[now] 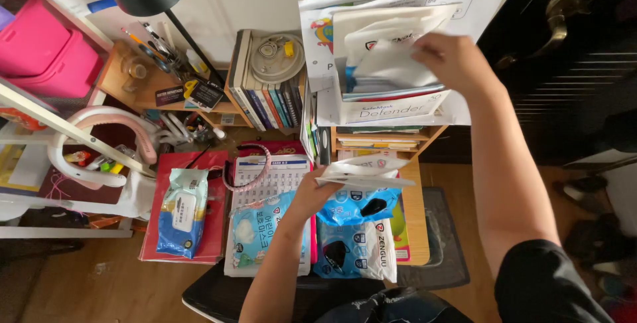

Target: The person organizes a cluttered desk by sorting and stacking papers, placing items into a box, and wiping a book cover with a wet wipe. They handle face masks, books, papers, markers, and a wet wipe, arranging them into piles and a storage box.

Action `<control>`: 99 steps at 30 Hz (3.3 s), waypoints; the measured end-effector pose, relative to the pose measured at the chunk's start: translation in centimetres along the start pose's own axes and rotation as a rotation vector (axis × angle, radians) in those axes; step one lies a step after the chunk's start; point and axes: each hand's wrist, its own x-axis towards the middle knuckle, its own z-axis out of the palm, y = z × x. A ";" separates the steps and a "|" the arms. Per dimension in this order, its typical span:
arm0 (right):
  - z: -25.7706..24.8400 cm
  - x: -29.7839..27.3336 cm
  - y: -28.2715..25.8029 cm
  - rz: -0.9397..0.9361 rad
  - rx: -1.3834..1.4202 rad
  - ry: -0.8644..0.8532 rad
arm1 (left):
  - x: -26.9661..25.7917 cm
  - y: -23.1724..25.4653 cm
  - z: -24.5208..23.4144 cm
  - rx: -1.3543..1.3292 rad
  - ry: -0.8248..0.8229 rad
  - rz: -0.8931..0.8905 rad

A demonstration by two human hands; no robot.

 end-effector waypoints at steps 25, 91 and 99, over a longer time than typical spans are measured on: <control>11.6 -13.5 -2.4 0.244 0.544 0.134 | -1.8 -12.9 2.5 0.619 0.218 -0.054; 5.8 3.1 0.8 -0.145 -0.645 -0.797 | 7.6 9.3 7.6 0.982 -0.119 0.799; 5.2 4.4 0.7 -0.779 -1.688 -0.118 | 7.4 9.7 8.4 0.834 -0.013 0.695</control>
